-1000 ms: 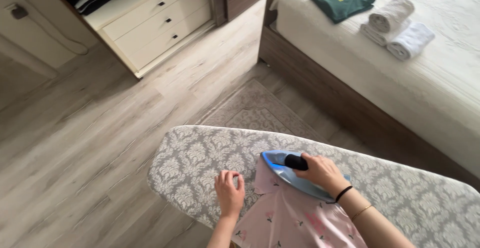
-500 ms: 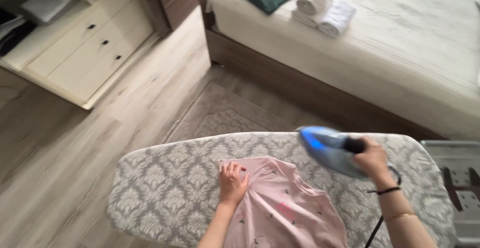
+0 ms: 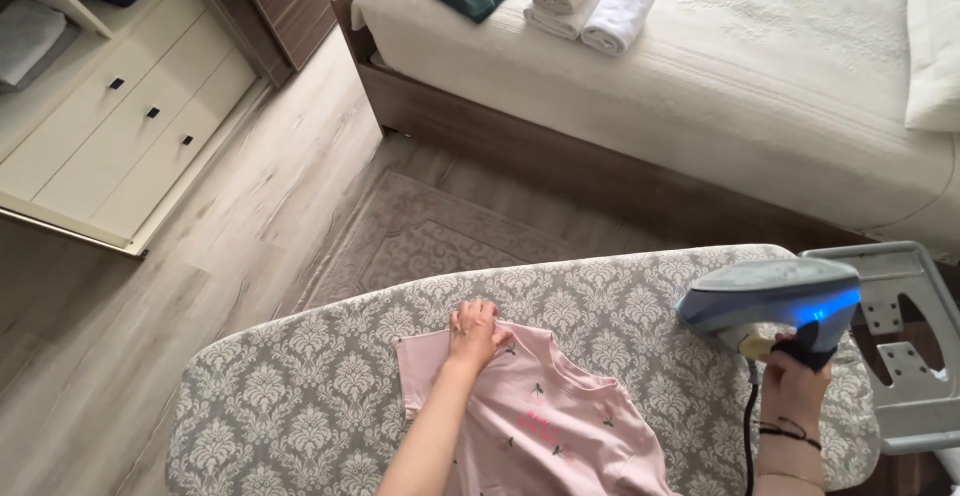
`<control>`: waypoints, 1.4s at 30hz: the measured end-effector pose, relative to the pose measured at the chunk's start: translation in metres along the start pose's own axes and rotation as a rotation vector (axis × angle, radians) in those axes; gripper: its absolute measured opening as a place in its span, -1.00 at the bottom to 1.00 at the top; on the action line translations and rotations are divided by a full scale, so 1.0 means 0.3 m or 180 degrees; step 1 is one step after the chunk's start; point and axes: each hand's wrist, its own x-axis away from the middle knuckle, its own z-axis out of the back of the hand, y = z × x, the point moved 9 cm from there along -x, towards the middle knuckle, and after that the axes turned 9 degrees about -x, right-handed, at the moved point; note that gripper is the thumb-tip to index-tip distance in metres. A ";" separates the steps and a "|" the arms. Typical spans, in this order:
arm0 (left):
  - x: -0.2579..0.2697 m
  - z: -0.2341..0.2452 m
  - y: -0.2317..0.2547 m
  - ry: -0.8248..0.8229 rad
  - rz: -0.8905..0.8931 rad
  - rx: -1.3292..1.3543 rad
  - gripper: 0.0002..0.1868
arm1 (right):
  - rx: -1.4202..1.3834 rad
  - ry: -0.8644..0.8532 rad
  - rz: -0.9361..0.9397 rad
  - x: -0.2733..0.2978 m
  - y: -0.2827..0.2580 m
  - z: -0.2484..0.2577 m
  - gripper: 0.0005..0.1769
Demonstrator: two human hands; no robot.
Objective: Ironing and folding a pink t-shirt on an ironing board.
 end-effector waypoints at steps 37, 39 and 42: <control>0.710 1.366 0.041 0.2413 -0.1139 -0.0232 -0.87 | 0.3058 -0.2182 0.2504 0.740 -0.604 -0.912 -0.87; 0.596 1.355 0.017 0.2347 -0.1080 -0.0526 -0.87 | 0.3218 -0.2689 0.2611 0.669 -0.549 -1.055 -0.87; 0.407 1.401 -0.006 0.2491 -0.0911 -0.0849 -0.86 | 0.4123 -0.2612 0.2589 0.476 -0.484 -1.214 -0.87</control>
